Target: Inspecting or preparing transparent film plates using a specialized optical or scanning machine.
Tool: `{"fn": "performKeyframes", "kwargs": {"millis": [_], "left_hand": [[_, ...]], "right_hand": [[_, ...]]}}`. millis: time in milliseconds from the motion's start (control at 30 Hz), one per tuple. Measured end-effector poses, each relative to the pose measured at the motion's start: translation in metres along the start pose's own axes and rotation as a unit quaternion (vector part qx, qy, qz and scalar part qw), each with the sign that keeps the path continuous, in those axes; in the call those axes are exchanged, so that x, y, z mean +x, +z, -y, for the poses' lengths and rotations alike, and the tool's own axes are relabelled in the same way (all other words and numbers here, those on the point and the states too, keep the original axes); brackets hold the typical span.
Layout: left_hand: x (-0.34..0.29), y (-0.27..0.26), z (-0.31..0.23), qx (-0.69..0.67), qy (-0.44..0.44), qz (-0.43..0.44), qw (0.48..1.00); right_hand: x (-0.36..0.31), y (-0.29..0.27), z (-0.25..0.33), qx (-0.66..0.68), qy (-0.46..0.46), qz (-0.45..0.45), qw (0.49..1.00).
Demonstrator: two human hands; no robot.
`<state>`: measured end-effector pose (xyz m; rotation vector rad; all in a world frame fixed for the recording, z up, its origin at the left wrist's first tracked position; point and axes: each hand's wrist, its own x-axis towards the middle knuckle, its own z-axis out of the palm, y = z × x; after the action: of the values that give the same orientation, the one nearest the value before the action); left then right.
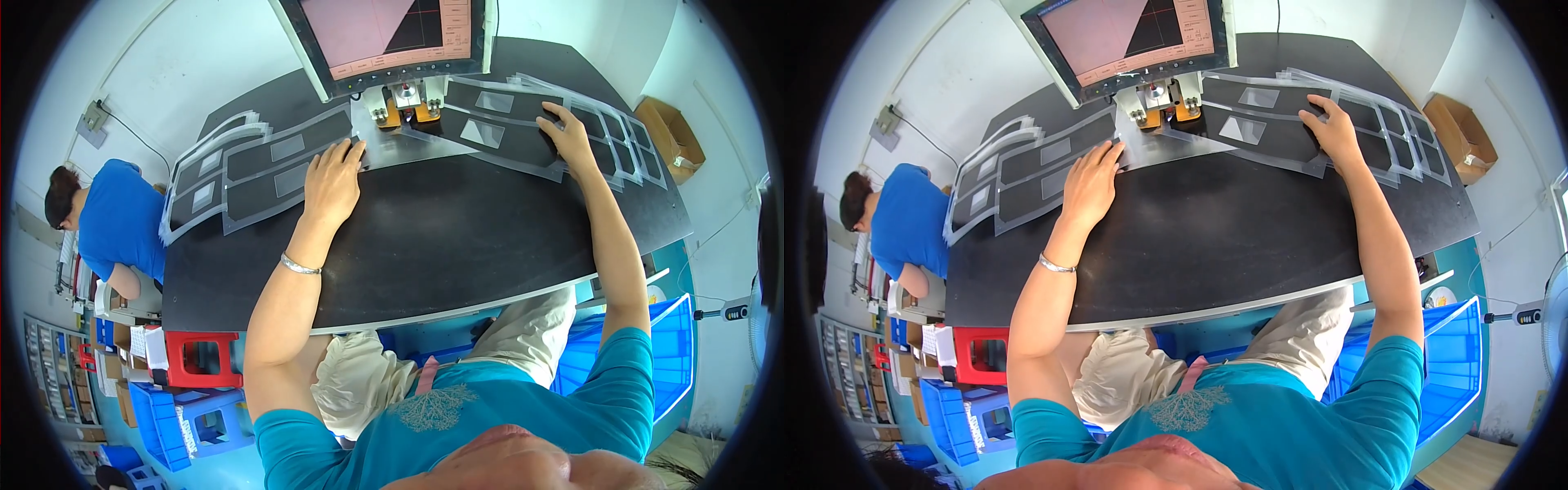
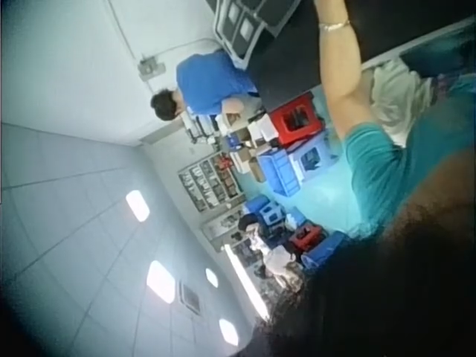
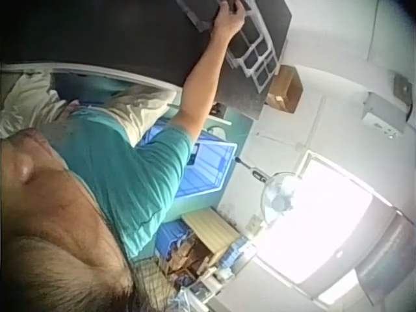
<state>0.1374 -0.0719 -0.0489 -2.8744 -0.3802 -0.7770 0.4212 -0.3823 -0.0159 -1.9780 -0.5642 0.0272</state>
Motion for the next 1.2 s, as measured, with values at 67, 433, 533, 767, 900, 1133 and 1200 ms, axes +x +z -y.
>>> {"fn": "performKeyframes", "kwargs": {"millis": [67,433,533,767,900,1133,1200], "left_hand": [[-0.004,0.003,-0.001,-0.021,0.009,-0.018,1.000],[-0.005,-0.009,-0.032,-0.006,0.056,0.012,0.998],[-0.008,-0.009,-0.031,-0.016,0.065,-0.008,0.998],[-0.009,-0.011,-0.034,-0.038,0.052,-0.009,0.998],[-0.008,-0.015,-0.034,-0.051,0.041,0.017,0.998],[-0.006,-0.013,-0.032,-0.036,0.046,-0.008,0.998],[-0.006,-0.013,-0.030,-0.022,0.042,-0.006,0.999]], "right_hand": [[0.001,0.002,-0.010,-0.030,-0.031,0.007,0.999],[0.012,-0.005,-0.011,-0.118,-0.083,0.021,0.989],[0.008,-0.004,-0.008,-0.112,-0.047,0.031,0.992],[0.005,-0.003,-0.017,-0.138,-0.074,0.021,0.988],[0.003,-0.002,-0.008,-0.125,-0.053,0.029,0.990],[0.010,-0.001,-0.020,-0.147,-0.092,0.019,0.985],[0.010,0.002,-0.019,-0.135,-0.095,0.008,0.986]]}}
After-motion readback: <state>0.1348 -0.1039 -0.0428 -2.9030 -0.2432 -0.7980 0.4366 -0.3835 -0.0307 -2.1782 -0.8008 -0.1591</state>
